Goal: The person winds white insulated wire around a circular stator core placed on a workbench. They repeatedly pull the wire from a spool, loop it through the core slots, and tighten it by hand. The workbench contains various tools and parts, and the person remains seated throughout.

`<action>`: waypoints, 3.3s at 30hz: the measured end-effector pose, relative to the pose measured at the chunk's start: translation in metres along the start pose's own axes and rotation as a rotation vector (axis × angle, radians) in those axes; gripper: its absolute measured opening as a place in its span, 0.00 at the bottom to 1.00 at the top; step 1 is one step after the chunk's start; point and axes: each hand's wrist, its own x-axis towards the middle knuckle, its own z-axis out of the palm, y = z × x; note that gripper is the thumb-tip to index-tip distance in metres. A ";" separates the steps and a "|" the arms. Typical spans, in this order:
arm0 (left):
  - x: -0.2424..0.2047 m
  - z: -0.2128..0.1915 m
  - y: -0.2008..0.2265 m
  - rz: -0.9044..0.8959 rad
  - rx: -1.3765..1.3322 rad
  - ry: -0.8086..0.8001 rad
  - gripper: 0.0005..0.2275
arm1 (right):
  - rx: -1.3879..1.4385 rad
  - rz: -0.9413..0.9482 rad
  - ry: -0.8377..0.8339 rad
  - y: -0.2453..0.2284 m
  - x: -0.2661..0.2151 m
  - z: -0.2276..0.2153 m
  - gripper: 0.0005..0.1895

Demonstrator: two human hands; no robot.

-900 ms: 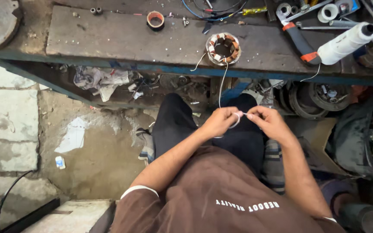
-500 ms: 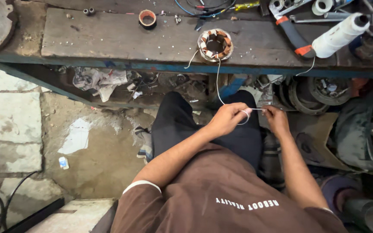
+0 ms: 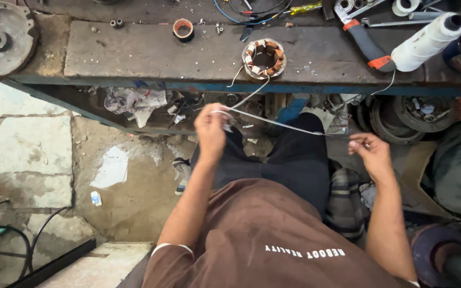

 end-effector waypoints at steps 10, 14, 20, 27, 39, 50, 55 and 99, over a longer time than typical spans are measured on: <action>-0.018 -0.048 0.116 0.394 0.854 -0.179 0.22 | -0.282 -0.314 -0.293 -0.145 -0.005 0.109 0.09; -0.053 -0.001 0.131 0.288 0.401 -0.560 0.23 | -0.407 -0.411 -0.438 -0.202 -0.002 0.162 0.10; -0.049 0.039 0.114 -0.145 0.340 -0.409 0.08 | -0.523 -0.550 -0.400 -0.254 0.002 0.212 0.09; -0.063 0.047 0.102 0.129 0.196 -0.452 0.07 | -0.600 -0.932 -0.019 -0.272 0.031 0.208 0.11; -0.092 0.038 0.093 -0.014 0.010 -0.551 0.08 | -0.224 -0.679 -0.228 -0.252 0.105 0.220 0.06; -0.098 0.032 0.090 -0.051 0.032 -0.521 0.08 | -0.438 -0.821 -0.250 -0.268 0.099 0.225 0.08; -0.098 0.031 0.088 -0.082 0.035 -0.516 0.09 | -0.558 -0.730 -0.354 -0.279 0.099 0.219 0.06; 0.050 0.006 0.149 0.321 0.049 -0.162 0.08 | -0.531 -0.991 -0.228 -0.245 0.086 0.217 0.08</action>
